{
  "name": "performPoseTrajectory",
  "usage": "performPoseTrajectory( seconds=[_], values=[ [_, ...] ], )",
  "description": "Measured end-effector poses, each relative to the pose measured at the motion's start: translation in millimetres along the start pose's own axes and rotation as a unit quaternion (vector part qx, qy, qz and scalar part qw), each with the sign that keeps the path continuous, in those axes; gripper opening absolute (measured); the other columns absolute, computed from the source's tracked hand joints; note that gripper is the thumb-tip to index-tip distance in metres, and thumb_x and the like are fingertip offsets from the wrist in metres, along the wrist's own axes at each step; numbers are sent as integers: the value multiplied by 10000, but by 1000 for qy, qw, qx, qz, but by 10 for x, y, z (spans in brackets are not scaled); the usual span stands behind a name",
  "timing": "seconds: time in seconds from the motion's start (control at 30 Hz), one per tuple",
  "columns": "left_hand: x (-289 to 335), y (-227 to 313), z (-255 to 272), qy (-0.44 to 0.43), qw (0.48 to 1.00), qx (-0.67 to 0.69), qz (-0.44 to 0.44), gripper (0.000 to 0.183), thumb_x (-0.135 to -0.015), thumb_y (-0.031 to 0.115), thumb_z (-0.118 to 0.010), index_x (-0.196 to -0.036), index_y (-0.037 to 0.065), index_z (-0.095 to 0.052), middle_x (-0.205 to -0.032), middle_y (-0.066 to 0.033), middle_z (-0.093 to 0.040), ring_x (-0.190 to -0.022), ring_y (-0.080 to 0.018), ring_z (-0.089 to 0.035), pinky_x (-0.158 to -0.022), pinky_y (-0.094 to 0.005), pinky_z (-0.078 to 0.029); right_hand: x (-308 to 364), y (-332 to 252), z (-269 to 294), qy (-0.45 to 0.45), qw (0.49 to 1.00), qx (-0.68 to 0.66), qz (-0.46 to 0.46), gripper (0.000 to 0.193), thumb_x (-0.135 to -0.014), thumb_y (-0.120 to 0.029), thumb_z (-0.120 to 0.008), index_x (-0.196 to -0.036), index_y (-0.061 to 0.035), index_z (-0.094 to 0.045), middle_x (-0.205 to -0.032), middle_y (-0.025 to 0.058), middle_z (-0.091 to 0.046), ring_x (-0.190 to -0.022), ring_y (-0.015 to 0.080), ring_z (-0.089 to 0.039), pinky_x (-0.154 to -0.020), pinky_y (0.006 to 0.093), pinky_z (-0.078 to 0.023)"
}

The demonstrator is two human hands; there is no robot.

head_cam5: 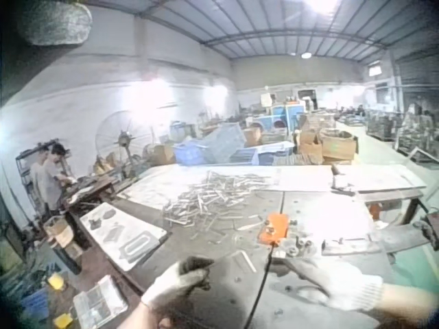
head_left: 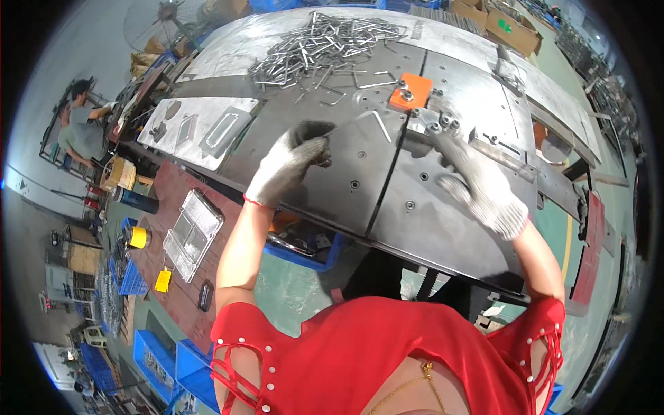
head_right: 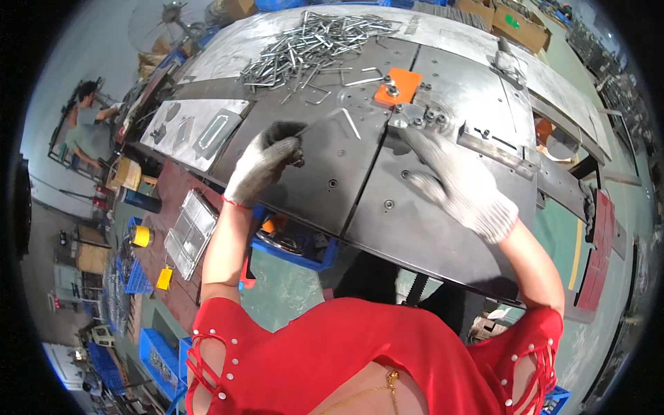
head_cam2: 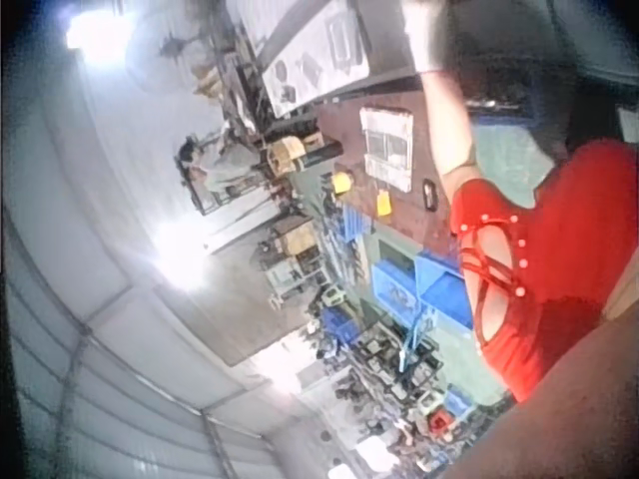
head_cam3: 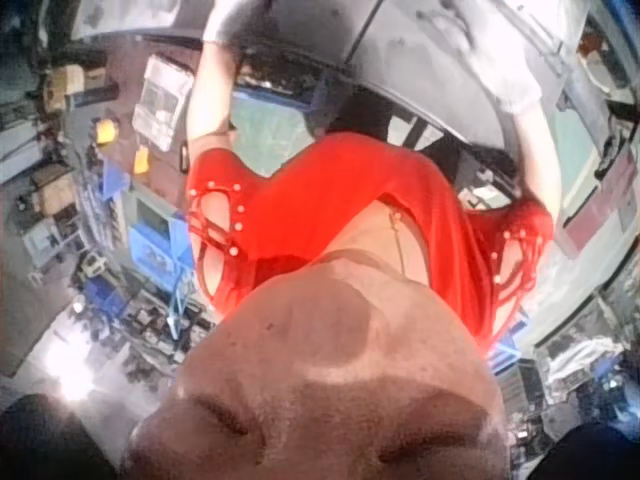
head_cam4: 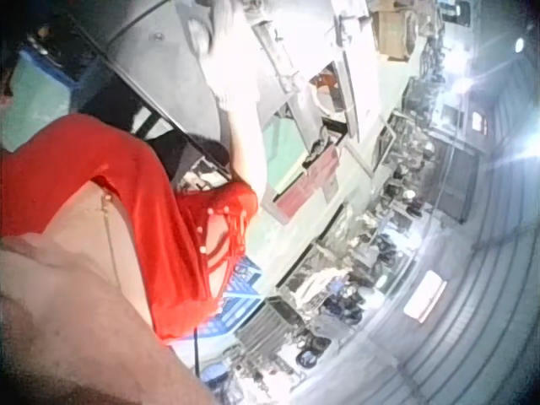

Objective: Assembling and bending metal wire frames using a manual bending jig.

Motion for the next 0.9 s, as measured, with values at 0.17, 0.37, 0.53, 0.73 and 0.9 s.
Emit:
performPoseTrajectory(
  seconds=[0.17, 0.37, 0.53, 0.73, 0.9],
  values=[
    [-216, 65, -416, -89, 995, 30, -45, 352, -947, 162, -656, -1259, 11, -599, -920, -30, -624, -779, -124, -590, -730, -293, -505, -428, 118, -342, -31, 956, -243, -165, 489, -1005, -302, -577, -1412, -36, -515, -1029, 120, -705, -779, 185, -662, -736, 331, -527],
    [-599, -13, -626, -44, 978, 201, -35, 339, -954, 159, -648, -1257, 16, -601, -960, -55, -668, -859, -143, -644, -793, -295, -530, -407, 431, -602, 39, 909, -376, -177, 360, -1006, -258, -571, -1271, -19, -608, -975, 54, -690, -767, 94, -604, -694, 259, -490],
    [-799, 49, -661, -127, 979, -137, -78, 384, -965, 157, -639, -1302, -13, -570, -1134, -100, -666, -994, -181, -657, -892, -314, -541, -409, 463, -127, 135, 941, -277, -137, 316, -958, -212, -602, -1199, -10, -633, -946, 90, -687, -849, 173, -638, -797, 320, -510],
    [-847, 47, -1195, -285, 954, -25, -89, 540, -1047, 263, -546, -1490, 9, -371, -1250, -80, -614, -1122, -173, -613, -928, -316, -530, -753, 198, 74, 1, 975, -188, -120, 249, -920, -196, -606, -1095, -30, -669, -909, 160, -672, -821, 279, -664, -775, 378, -526],
    [-1108, 69, -524, 21, 994, 15, -108, 398, -1028, 357, -553, -1258, 34, -589, -938, -32, -608, -765, -101, -553, -695, -259, -483, -1228, 424, 158, 121, 984, -116, -65, 293, -962, -193, -528, -1163, -17, -646, -1043, 173, -695, -963, 331, -681, -858, 402, -526]
  ],
)
Point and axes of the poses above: each hand's wrist, its own x-axis away from the middle knuckle, its own z-axis out of the back of the hand, y = z × x, the point moved 3 cm from there along -x, towards the middle knuckle
